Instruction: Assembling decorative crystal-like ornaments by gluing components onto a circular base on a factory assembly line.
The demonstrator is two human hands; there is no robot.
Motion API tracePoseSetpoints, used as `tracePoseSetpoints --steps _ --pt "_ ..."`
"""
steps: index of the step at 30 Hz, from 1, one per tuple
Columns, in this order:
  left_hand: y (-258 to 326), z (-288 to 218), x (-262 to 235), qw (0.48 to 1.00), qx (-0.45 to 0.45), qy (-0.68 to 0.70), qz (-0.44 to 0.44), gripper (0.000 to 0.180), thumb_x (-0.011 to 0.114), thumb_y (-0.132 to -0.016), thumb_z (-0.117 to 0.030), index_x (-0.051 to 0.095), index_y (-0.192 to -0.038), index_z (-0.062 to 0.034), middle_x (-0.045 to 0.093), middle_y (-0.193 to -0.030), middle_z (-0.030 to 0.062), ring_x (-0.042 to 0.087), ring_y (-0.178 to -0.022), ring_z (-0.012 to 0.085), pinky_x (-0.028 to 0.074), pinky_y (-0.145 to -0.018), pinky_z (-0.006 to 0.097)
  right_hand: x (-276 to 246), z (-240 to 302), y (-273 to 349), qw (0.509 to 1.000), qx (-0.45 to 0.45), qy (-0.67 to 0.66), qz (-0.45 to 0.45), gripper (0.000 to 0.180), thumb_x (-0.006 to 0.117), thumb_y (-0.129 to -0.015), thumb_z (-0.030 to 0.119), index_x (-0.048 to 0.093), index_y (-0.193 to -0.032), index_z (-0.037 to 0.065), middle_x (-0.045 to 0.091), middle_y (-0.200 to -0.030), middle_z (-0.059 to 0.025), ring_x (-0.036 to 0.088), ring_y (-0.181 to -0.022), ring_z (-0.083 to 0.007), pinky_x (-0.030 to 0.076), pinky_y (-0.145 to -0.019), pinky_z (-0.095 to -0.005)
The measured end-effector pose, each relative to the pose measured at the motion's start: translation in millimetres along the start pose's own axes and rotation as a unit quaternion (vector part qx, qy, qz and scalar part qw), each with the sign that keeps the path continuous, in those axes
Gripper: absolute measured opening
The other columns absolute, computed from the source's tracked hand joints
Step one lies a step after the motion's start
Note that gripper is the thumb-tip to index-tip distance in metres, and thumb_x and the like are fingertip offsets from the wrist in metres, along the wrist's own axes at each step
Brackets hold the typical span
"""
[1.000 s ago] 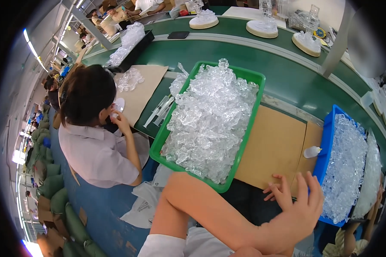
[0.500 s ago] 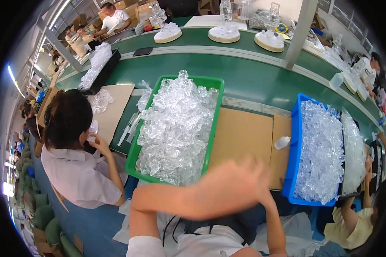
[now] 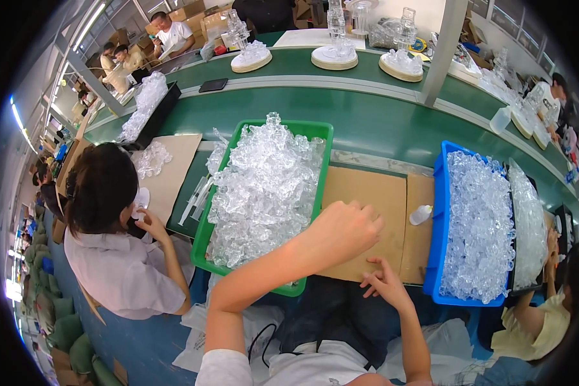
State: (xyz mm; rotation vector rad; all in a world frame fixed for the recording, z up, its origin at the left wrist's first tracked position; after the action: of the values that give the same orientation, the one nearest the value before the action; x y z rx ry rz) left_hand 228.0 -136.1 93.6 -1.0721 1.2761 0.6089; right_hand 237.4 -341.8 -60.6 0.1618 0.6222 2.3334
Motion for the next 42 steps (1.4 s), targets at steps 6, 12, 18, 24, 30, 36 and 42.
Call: tracePoseSetpoints --steps 6,12,18,24,30,36,42 --pt "-1 -1 6 1.000 0.009 -0.001 -0.011 0.018 0.066 -0.077 -0.023 0.061 -0.078 -0.0058 0.060 -0.074 0.0084 0.063 -0.069 0.0230 0.048 -0.050 0.032 0 -1 0 1.000 -0.004 -0.003 -0.001 0.050 0.059 -0.091 0.028 0.037 -0.130 0.004 0.066 -0.080 -0.0097 0.064 -0.061 -0.0148 0.045 -0.055 -0.0225" --pt "0 -6 10 1.000 0.011 -0.015 0.007 0.015 0.064 -0.076 -0.020 0.060 -0.079 -0.0063 0.060 -0.075 0.0080 0.063 -0.070 0.0233 0.049 -0.050 0.032 3 0 2 1.000 -0.003 -0.001 -0.003 0.050 0.059 -0.091 0.028 0.037 -0.130 0.004 0.066 -0.080 -0.0097 0.064 -0.062 -0.0146 0.045 -0.055 -0.0225" --pt "4 -5 11 0.996 -0.012 -0.025 0.086 0.035 0.064 -0.081 -0.025 0.059 -0.111 -0.0078 0.060 -0.085 0.0081 0.062 -0.078 0.0254 0.052 -0.058 0.035 4 1 4 1.000 -0.015 0.002 -0.017 0.049 0.060 -0.090 0.028 0.039 -0.127 0.004 0.067 -0.083 -0.0119 0.065 -0.063 -0.0194 0.048 -0.056 -0.0277" --pt "22 39 -20 0.983 -0.155 -0.077 0.063 0.038 0.065 -0.083 -0.024 0.058 -0.117 -0.0077 0.063 -0.094 0.0098 0.061 -0.084 0.0275 0.051 -0.066 0.040 44 104 46 0.839 -0.184 0.512 0.001 0.034 0.065 -0.081 0.034 0.056 -0.094 0.003 0.063 -0.084 -0.0139 0.063 -0.080 -0.0332 0.051 -0.064 -0.0415" --pt "49 47 -22 0.977 -0.173 -0.101 0.069 0.039 0.065 -0.083 -0.025 0.058 -0.118 -0.0091 0.062 -0.097 0.0117 0.061 -0.083 0.0283 0.052 -0.062 0.039 111 170 77 0.521 -0.275 0.799 -0.120 0.032 0.051 -0.081 0.022 0.062 -0.099 -0.002 0.064 -0.091 -0.0204 0.063 -0.083 -0.0370 0.049 -0.055 -0.0401" --pt "56 7 -23 0.979 -0.181 -0.078 0.040 0.042 0.067 -0.082 -0.021 0.058 -0.120 -0.0082 0.063 -0.102 0.0108 0.062 -0.089 0.0275 0.051 -0.068 0.037 103 157 86 0.482 -0.199 0.838 -0.159 0.037 0.051 -0.079 0.022 0.063 -0.102 -0.004 0.065 -0.094 -0.0240 0.064 -0.082 -0.0387 0.049 -0.049 -0.0392" --pt "72 -28 -18 0.983 -0.170 -0.027 0.061 0.044 0.069 -0.080 -0.020 0.059 -0.120 -0.0080 0.063 -0.105 0.0101 0.062 -0.090 0.0268 0.051 -0.069 0.036 46 165 108 0.625 -0.155 0.753 -0.136 0.026 0.054 -0.079 0.019 0.064 -0.094 0.000 0.065 -0.089 -0.0199 0.065 -0.079 -0.0329 0.047 -0.048 -0.0394"
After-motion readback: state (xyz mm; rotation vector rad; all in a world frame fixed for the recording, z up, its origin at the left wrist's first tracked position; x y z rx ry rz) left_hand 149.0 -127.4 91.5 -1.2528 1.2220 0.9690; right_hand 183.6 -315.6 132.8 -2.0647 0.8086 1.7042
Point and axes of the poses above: each hand's wrist, its own y-axis away from the middle knuckle, its own x-axis out of the palm, z = x × y, the point moved 1 cm from there along -y, towards the middle knuckle
